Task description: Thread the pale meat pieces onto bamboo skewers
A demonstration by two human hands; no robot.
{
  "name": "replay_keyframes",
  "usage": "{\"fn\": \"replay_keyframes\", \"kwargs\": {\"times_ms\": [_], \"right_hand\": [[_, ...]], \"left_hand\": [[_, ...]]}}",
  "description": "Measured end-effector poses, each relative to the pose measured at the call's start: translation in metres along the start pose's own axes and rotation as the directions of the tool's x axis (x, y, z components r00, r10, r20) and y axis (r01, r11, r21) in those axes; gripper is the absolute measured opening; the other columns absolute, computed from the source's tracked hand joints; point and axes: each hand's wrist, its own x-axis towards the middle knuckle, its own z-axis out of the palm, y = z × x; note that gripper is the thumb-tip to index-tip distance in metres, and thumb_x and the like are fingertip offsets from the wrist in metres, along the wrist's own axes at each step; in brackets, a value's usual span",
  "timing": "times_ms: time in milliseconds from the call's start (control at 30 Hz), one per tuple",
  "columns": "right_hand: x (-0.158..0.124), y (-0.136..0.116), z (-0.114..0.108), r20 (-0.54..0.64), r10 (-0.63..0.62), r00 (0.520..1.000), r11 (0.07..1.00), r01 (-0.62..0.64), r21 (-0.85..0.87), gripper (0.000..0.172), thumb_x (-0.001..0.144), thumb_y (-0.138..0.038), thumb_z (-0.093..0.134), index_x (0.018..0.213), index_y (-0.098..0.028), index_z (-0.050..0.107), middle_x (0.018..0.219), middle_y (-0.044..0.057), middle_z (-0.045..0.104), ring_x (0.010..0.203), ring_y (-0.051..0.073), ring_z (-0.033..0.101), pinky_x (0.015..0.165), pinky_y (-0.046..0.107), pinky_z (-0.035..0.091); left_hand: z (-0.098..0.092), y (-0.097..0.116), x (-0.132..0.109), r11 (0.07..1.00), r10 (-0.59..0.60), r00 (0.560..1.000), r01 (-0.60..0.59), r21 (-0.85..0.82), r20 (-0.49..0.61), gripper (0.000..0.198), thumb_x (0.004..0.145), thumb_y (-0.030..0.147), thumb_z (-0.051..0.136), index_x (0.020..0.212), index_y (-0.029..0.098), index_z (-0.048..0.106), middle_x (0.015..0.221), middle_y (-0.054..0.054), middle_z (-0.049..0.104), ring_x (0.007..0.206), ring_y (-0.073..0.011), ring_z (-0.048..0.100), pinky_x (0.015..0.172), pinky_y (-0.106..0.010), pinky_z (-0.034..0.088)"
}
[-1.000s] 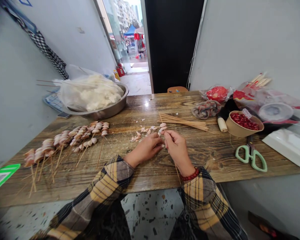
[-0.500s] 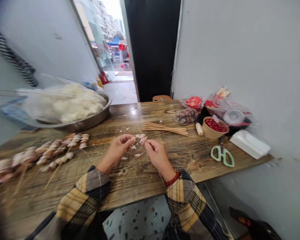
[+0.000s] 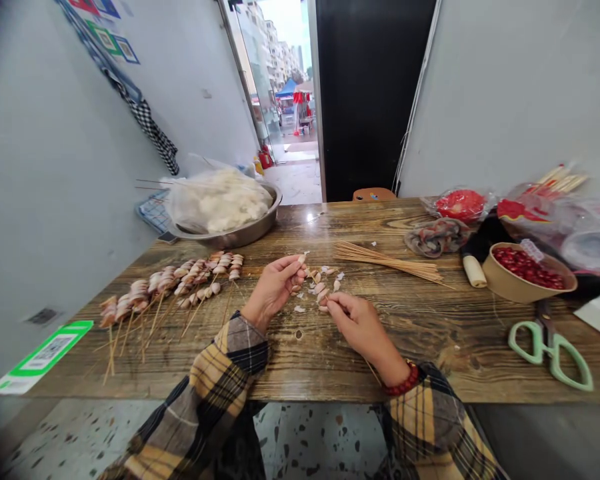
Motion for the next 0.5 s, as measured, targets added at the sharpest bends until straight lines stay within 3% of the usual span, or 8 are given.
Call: {"fn": "replay_keyframes", "kwargs": {"times_ms": [500], "right_hand": [[0.0005, 0.0008, -0.0005, -0.018, 0.001, 1.0, 1.0, -0.002, -0.028, 0.034, 0.091, -0.038, 0.045, 0.088, -0.014, 0.069, 0.054, -0.002, 0.051, 0.055, 0.013, 0.05, 0.057, 0.023, 0.038]], "left_hand": [[0.006, 0.0022, -0.0046, 0.999, 0.016, 1.0, -0.016, 0.043, -0.005, 0.037, 0.058, 0.03, 0.085, 0.083, 0.01, 0.067, 0.065, -0.002, 0.066, 0.054, -0.0073, 0.059, 0.055, -0.018, 0.048]]}}
